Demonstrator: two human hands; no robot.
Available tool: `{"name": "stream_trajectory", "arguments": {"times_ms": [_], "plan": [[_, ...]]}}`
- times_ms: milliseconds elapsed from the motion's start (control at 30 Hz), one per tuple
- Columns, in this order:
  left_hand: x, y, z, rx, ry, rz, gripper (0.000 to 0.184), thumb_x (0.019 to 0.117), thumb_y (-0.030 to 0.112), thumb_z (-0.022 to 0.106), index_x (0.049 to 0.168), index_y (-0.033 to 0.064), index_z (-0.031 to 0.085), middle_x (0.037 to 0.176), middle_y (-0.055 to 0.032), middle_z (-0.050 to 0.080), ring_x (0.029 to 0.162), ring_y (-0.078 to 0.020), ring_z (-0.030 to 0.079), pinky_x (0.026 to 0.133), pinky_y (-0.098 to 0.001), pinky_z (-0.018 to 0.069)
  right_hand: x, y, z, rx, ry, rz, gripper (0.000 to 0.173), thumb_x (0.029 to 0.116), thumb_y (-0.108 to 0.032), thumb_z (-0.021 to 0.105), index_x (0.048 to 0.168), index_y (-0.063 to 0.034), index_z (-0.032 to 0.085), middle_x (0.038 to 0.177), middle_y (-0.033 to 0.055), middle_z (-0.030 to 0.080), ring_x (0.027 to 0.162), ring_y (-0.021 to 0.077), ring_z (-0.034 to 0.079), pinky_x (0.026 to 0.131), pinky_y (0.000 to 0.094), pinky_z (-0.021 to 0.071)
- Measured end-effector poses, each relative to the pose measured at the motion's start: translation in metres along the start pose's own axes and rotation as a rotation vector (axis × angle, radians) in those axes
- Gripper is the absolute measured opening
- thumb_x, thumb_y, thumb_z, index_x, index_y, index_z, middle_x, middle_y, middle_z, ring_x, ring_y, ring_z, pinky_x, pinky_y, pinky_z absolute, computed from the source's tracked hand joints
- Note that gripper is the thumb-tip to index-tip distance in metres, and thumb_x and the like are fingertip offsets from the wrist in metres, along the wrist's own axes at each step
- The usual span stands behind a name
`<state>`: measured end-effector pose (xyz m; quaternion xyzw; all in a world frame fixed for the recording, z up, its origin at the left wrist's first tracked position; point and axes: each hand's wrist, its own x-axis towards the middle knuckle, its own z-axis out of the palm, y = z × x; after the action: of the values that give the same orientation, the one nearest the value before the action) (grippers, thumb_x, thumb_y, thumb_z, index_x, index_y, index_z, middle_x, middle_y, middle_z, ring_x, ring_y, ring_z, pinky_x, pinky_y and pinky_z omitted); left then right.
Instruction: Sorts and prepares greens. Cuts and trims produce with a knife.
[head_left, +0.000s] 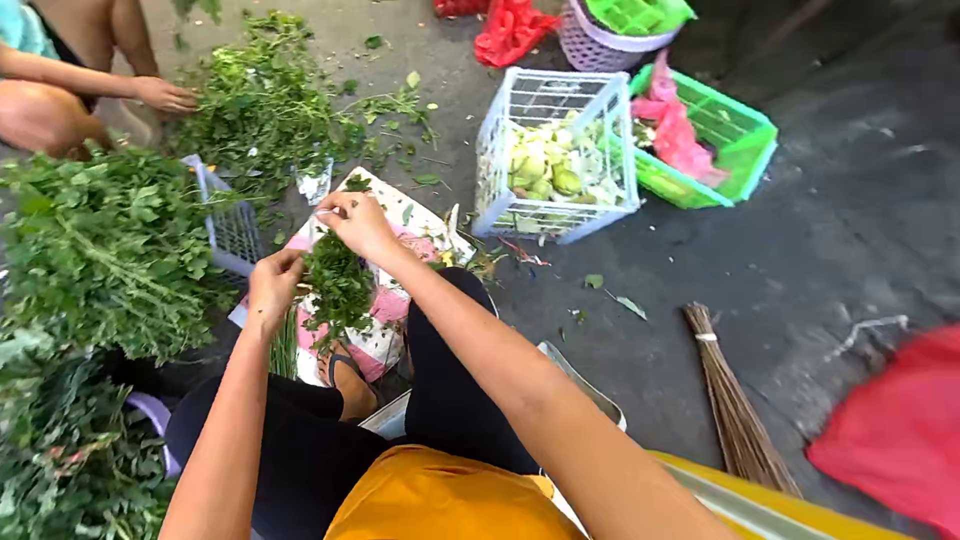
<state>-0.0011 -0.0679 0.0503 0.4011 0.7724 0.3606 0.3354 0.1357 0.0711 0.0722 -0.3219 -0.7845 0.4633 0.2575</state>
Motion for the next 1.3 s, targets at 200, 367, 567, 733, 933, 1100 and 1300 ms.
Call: {"name": "stream_trajectory", "arguments": {"times_ms": [200, 367, 567, 733, 933, 1100, 1300], "plan": [[-0.004, 0.01, -0.018, 0.28, 0.1, 0.134, 0.027, 0.1078, 0.023, 0.054, 0.116, 0.0007, 0.065, 0.096, -0.0203, 0.067, 0.075, -0.031, 0.064, 0.07, -0.0541, 0.0537, -0.013, -0.005, 0.006, -0.05, 0.098, -0.02, 0.02, 0.1014, -0.014, 0.059, 0.113, -0.0053, 0.074, 0.102, 0.016, 0.073, 0.096, 0.032, 0.071, 0.082, 0.0531, 0.0572], [0.009, -0.002, -0.019, 0.085, 0.113, 0.022, 0.027, 0.1071, 0.022, 0.055, 0.121, 0.0006, 0.064, 0.093, -0.0051, 0.066, 0.07, -0.0084, 0.065, 0.07, -0.0302, 0.0594, -0.012, 0.015, 0.009, 0.276, 0.049, 0.17, 0.025, 0.105, -0.015, 0.057, 0.118, 0.0008, 0.071, 0.113, 0.0205, 0.072, 0.103, 0.0329, 0.068, 0.092, 0.0533, 0.0526], [0.002, 0.046, -0.024, 0.392, 0.224, 0.339, 0.037, 0.1086, 0.026, 0.051, 0.119, -0.0077, 0.063, 0.106, -0.0265, 0.067, 0.091, -0.0366, 0.068, 0.083, -0.0573, 0.0536, -0.008, -0.022, -0.02, 0.397, 0.153, 0.082, 0.022, 0.1062, -0.015, 0.055, 0.117, -0.001, 0.069, 0.101, 0.0122, 0.069, 0.073, 0.015, 0.06, 0.066, 0.0332, 0.0511], [0.017, 0.06, 0.0, 0.644, 0.07, 0.36, 0.039, 0.1014, 0.019, 0.061, 0.134, -0.002, 0.058, 0.12, -0.0236, 0.068, 0.103, -0.0442, 0.068, 0.087, -0.0674, 0.0515, 0.008, -0.011, -0.014, 0.394, 0.101, 0.087, 0.022, 0.105, -0.016, 0.057, 0.116, -0.0024, 0.07, 0.108, 0.0112, 0.068, 0.086, 0.0158, 0.062, 0.077, 0.0367, 0.052], [0.028, 0.042, 0.032, 0.449, 0.17, 0.299, 0.048, 0.0966, 0.028, 0.059, 0.138, 0.0036, 0.058, 0.101, -0.015, 0.075, 0.088, -0.0382, 0.072, 0.077, -0.0627, 0.0532, 0.011, -0.006, -0.02, 0.36, 0.122, 0.164, 0.019, 0.1049, -0.018, 0.058, 0.113, -0.0053, 0.069, 0.097, 0.0074, 0.068, 0.071, 0.0124, 0.058, 0.062, 0.0318, 0.0482], [0.036, 0.054, 0.025, 0.515, 0.145, 0.256, 0.037, 0.1042, 0.023, 0.055, 0.135, 0.0033, 0.06, 0.1, -0.0198, 0.073, 0.092, -0.043, 0.07, 0.08, -0.065, 0.051, 0.003, -0.001, -0.019, 0.228, 0.138, 0.118, 0.018, 0.1045, -0.02, 0.059, 0.11, -0.0069, 0.071, 0.093, 0.005, 0.068, 0.067, 0.0105, 0.056, 0.063, 0.0318, 0.047], [0.038, 0.055, -0.011, 0.648, -0.036, 0.071, 0.043, 0.1077, 0.043, 0.05, 0.118, 0.0059, 0.07, 0.1, -0.023, 0.071, 0.096, -0.0448, 0.068, 0.084, -0.0668, 0.0498, 0.006, 0.008, -0.032, 0.192, 0.187, 0.1, 0.015, 0.1009, -0.015, 0.064, 0.107, -0.0061, 0.074, 0.101, 0.0057, 0.073, 0.087, 0.0102, 0.066, 0.082, 0.033, 0.0527]]}}
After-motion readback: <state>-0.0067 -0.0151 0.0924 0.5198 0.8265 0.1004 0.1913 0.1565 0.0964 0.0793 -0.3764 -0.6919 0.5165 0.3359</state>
